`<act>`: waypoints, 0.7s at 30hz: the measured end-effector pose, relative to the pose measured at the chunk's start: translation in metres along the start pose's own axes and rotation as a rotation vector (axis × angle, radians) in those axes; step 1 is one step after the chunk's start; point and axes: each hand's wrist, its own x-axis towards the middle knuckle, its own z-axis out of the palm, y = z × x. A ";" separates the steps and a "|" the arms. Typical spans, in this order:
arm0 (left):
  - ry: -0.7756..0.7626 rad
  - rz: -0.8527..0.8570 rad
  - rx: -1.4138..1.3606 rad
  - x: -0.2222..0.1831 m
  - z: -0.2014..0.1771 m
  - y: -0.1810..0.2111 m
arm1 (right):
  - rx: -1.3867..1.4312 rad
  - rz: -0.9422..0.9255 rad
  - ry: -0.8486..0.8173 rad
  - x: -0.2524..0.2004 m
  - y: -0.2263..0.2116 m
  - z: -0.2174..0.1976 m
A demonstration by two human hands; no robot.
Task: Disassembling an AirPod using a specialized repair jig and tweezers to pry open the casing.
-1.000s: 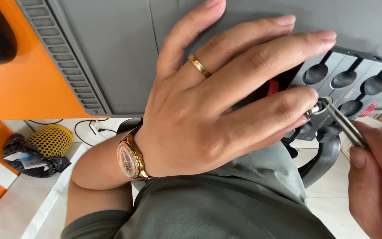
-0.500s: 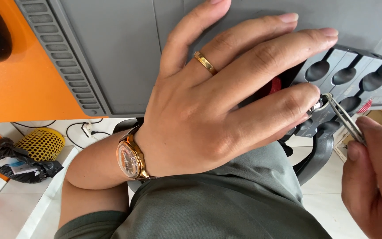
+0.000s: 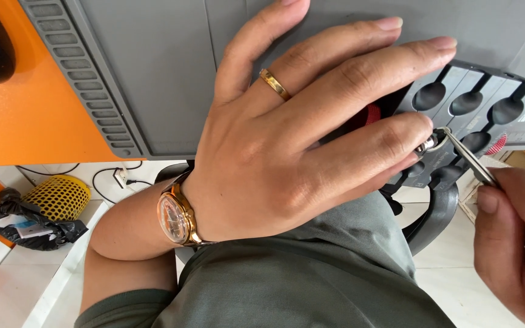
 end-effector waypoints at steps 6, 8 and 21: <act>-0.005 -0.003 0.001 0.002 0.002 0.000 | 0.298 0.356 0.038 -0.018 0.009 0.018; -0.007 0.000 0.005 0.002 0.003 -0.001 | 0.315 0.364 0.033 -0.020 0.022 0.024; -0.022 0.004 0.036 0.006 0.005 0.000 | 0.453 0.433 -0.014 -0.007 0.030 0.020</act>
